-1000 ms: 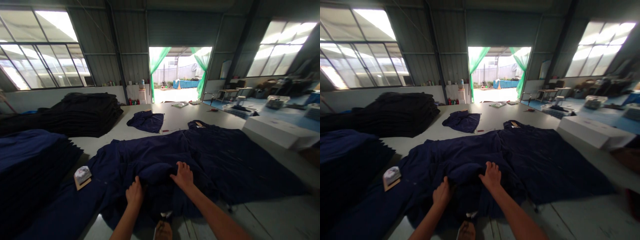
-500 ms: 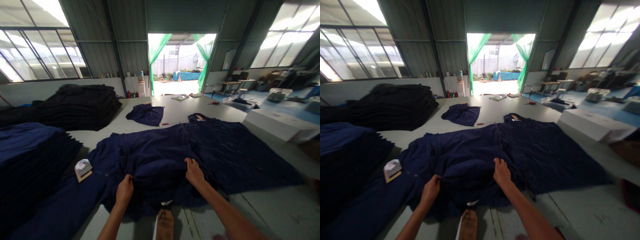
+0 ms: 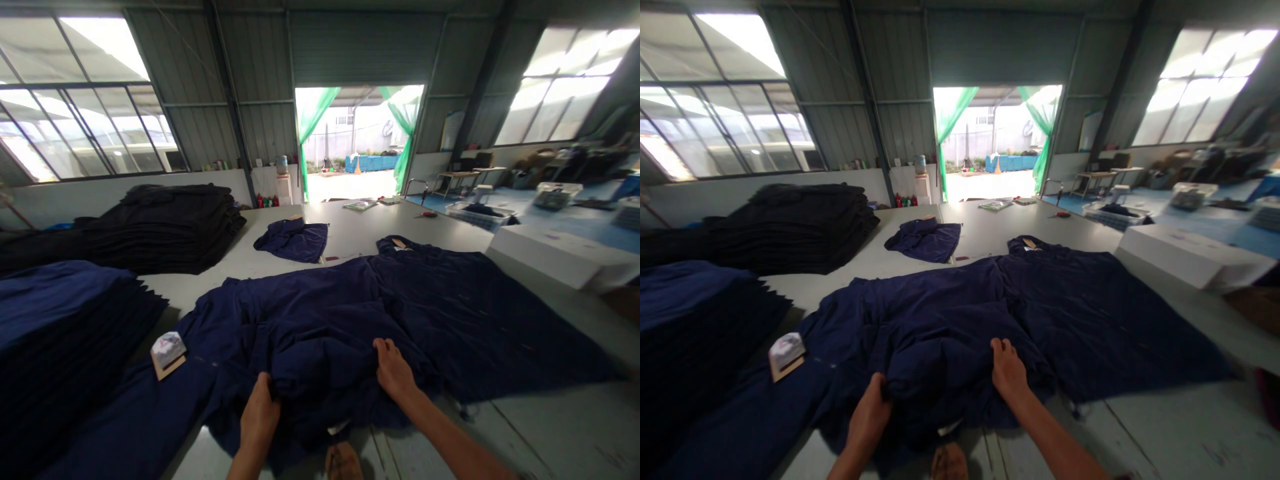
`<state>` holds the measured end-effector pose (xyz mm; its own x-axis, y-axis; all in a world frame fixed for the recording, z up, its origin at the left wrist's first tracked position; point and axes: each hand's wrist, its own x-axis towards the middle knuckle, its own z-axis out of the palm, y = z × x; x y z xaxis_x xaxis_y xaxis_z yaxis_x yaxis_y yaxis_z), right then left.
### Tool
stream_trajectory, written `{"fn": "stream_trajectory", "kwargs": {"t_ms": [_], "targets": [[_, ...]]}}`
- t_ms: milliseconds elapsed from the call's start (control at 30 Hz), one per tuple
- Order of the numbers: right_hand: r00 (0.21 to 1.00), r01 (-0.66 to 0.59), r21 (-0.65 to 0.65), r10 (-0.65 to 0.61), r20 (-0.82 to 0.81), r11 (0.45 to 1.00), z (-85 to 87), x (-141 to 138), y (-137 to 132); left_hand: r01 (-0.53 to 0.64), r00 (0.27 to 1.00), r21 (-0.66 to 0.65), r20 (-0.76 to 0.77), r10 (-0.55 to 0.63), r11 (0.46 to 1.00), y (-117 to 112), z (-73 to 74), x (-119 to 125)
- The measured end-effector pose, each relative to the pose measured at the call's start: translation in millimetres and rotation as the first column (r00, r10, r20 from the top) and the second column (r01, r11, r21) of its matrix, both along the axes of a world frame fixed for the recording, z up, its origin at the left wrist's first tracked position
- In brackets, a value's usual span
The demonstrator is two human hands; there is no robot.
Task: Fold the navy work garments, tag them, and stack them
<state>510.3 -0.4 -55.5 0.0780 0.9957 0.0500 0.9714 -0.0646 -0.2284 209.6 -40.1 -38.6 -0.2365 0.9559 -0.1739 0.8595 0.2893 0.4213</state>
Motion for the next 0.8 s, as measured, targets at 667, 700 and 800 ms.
{"fn": "stream_trajectory", "kwargs": {"t_ms": [667,700,800], "targets": [[0.907,-0.395,-0.056,0.38,-0.18,0.917,52.8,-58,16,0.42,0.89,-0.013,-0.19,-0.415,0.907,20,46.5,58],[0.922,-0.38,-0.085,0.369,-0.12,0.921,47.6,-64,18,0.398,0.892,-0.06,-0.206,-0.401,0.915,22,38.2,59],[0.939,-0.331,-0.286,0.344,-0.004,0.899,26.7,-70,20,0.314,0.892,-0.296,-0.234,-0.388,0.902,19,8.0,52]]}}
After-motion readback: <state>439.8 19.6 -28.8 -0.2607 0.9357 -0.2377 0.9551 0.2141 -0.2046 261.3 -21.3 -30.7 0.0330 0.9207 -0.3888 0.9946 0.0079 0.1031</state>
